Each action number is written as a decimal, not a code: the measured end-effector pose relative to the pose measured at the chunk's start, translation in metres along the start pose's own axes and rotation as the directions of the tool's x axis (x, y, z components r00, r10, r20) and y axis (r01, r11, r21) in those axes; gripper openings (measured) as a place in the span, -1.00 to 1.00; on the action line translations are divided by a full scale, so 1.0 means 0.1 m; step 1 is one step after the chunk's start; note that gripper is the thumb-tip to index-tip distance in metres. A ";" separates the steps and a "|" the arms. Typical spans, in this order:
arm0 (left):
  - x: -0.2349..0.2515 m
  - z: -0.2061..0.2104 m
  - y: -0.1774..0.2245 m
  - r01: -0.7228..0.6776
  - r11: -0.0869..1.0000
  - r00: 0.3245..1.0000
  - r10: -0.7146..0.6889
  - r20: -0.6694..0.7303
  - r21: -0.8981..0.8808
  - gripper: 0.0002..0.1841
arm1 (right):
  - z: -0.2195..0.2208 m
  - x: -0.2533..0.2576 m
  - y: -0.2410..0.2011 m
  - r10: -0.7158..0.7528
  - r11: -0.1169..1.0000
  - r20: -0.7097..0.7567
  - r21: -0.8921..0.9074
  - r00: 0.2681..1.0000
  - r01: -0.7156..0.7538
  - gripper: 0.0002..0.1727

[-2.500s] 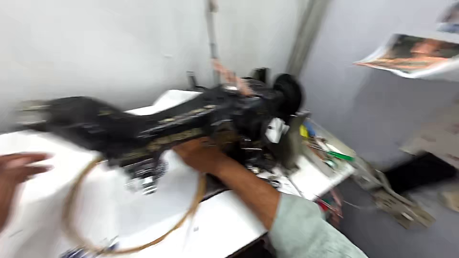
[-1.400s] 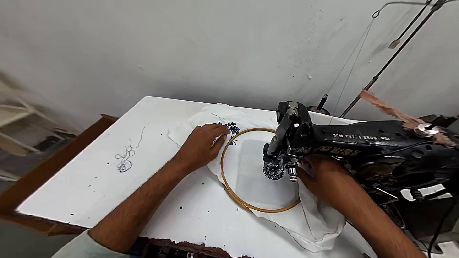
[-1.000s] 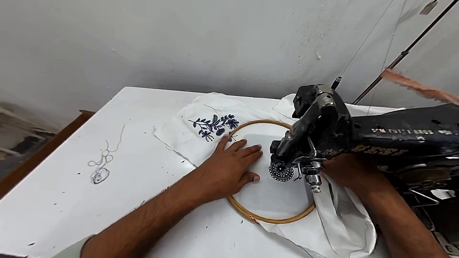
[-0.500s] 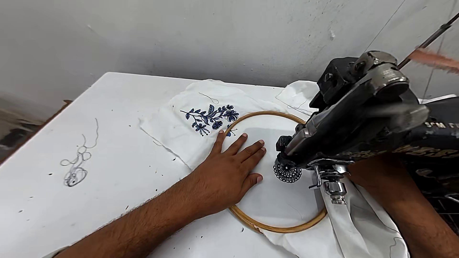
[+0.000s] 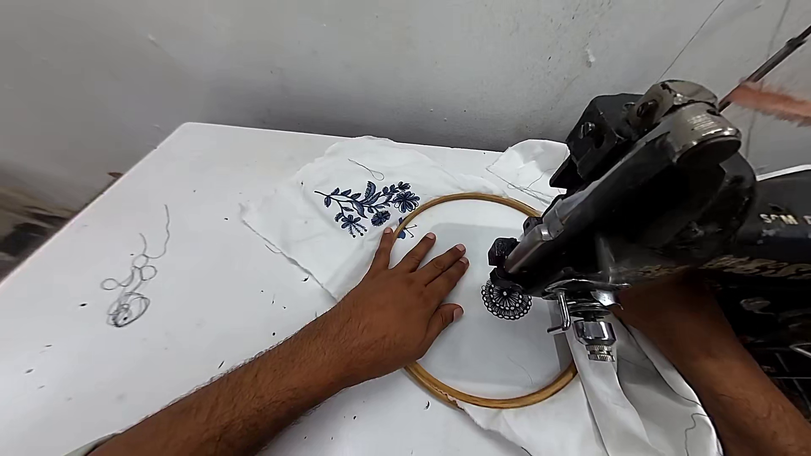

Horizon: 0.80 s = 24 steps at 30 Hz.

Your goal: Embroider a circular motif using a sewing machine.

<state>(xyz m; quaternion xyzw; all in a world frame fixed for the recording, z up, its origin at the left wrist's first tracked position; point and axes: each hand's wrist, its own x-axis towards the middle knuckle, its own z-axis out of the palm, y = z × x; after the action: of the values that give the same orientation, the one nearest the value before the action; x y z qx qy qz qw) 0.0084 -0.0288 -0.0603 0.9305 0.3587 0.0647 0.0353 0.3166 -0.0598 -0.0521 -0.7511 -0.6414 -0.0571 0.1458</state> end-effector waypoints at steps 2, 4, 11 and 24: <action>0.00 0.01 0.02 -0.002 1.000 1.000 0.002 -0.006 -0.004 -0.34 | -0.08 0.01 -0.11 0.034 0.999 0.020 0.006 0.999 -0.034 -0.72; -0.01 0.00 0.04 0.000 1.000 1.000 0.000 0.000 0.004 -0.34 | -0.08 0.01 -0.08 0.030 0.999 0.036 -0.023 0.999 -0.029 -0.73; -0.01 -0.02 0.00 -0.004 1.000 1.000 0.004 0.006 0.003 -0.34 | -0.02 -0.02 -0.06 -0.096 0.995 -0.090 0.030 0.991 0.099 -0.73; 0.00 -0.03 0.02 0.003 1.000 1.000 -0.003 0.015 -0.004 -0.34 | -0.04 -0.01 -0.12 -0.145 0.984 -0.167 0.075 0.975 0.159 -0.61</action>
<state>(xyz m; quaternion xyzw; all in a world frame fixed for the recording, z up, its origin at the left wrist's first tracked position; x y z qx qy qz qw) 0.0089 -0.0304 -0.0575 0.9304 0.3598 0.0583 0.0399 0.3050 -0.0606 -0.0473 -0.6856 -0.6849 -0.1003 0.2251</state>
